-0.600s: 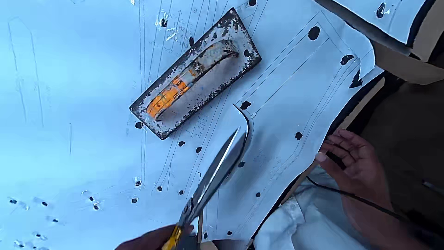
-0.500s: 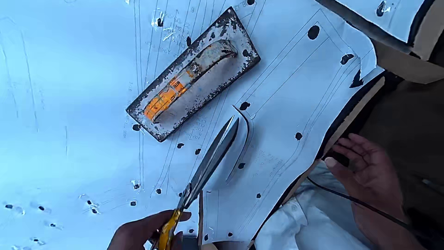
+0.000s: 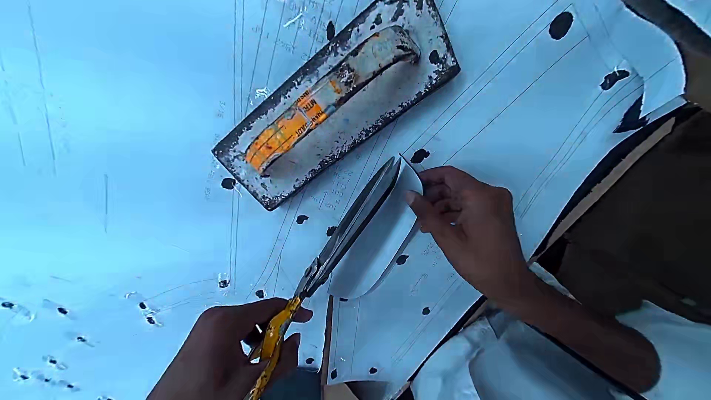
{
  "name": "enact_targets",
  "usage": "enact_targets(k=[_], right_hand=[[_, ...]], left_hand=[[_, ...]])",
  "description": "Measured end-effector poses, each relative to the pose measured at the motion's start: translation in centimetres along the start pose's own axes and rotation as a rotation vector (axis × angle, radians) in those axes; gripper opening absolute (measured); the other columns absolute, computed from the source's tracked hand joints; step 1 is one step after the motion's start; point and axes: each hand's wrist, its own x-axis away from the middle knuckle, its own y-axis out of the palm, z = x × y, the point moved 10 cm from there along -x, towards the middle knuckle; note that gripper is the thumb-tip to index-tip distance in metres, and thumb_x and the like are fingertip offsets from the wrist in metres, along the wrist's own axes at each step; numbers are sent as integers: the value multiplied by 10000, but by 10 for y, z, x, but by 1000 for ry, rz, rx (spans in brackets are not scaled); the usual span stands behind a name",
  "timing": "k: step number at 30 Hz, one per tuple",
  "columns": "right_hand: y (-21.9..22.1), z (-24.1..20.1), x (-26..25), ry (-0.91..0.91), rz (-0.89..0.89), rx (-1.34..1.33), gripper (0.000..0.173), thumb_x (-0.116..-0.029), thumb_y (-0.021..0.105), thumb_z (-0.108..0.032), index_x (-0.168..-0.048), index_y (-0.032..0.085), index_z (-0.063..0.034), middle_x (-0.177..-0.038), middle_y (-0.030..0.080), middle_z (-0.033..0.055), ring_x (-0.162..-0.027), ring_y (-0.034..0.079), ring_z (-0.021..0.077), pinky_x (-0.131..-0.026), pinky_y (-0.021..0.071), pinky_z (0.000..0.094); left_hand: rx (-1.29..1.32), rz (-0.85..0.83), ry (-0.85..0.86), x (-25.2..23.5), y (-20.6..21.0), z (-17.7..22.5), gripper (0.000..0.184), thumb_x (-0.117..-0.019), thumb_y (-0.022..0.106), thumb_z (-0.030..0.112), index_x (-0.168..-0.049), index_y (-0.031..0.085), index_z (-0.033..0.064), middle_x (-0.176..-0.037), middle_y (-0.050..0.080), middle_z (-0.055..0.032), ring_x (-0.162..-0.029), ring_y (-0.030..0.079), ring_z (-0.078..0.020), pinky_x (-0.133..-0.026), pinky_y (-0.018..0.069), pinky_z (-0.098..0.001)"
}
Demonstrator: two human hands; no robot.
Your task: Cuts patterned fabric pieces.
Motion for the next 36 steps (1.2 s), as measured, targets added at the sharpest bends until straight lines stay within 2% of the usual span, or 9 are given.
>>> enact_targets(k=[2,9,13,18,21,25,28,32,36], right_hand=[[6,7,-1,57,-5,-64,163,-1045,592,-206,-1030,652,-56,-717,665,10,-543,651,62,-471,558,211],[20,31,-14,416,-168,-212,352,-1073,540,-211,-778,631,-43,-563,659,39,-435,651,107,-392,564,260],[1,6,-5,130,-138,205,412,-1042,589,-300,-672,568,-120,-493,492,19,-360,451,136,-322,321,286],[-9,-1,-3,-65,-24,359,277,-977,690,-347,-1038,598,-93,-586,476,-23,-427,436,122,-374,325,276],[-40,10,21,-91,95,273,240,-953,708,-267,-1006,618,-52,-755,567,23,-565,517,90,-455,411,230],[-100,66,82,85,280,92,412,-917,749,-295,-1237,528,-161,-1149,552,-53,-983,594,25,-804,545,217],[-108,94,111,265,350,-101,550,-888,763,-276,-1340,471,-160,-1277,572,-61,-1182,598,64,-945,563,248],[-92,95,122,475,369,-270,674,-865,764,-235,-1450,464,-84,-1317,605,0,-1168,627,69,-945,560,222],[-84,89,118,633,368,-398,573,-879,754,-160,-1396,515,-104,-1162,667,-21,-1042,672,44,-886,577,207]], left_hand=[[-11,-18,0,-4,-2,2,259,-854,686,275,-1029,773,104,-886,760,39,-660,638,31,-544,520,-172],[-105,-156,-87,-7,-18,16,253,-899,674,175,-1078,756,14,-911,760,-89,-654,653,-87,-555,526,-266],[-146,-173,-101,-7,-27,23,236,-895,674,150,-1069,758,15,-876,750,-100,-632,639,-109,-542,512,-285],[-145,-200,-116,-5,-27,27,250,-922,656,133,-1092,744,-28,-899,748,-161,-637,645,-163,-560,521,-330],[-151,-218,-130,-5,-27,26,259,-920,652,131,-1092,733,-46,-893,739,-184,-646,653,-195,-562,527,-357],[-166,-211,-155,-5,-28,25,254,-906,653,118,-1079,736,-49,-905,737,-193,-650,642,-202,-566,512,-371],[-179,-213,-172,-7,-27,29,242,-893,674,75,-1080,725,-71,-904,731,-208,-670,658,-228,-597,533,-386],[-159,-204,-192,-8,-25,35,235,-896,673,16,-1089,703,-115,-914,723,-233,-708,664,-213,-639,541,-351],[-154,-185,-184,-10,-23,35,221,-895,671,0,-1078,705,-119,-939,721,-249,-718,658,-212,-641,535,-334]])
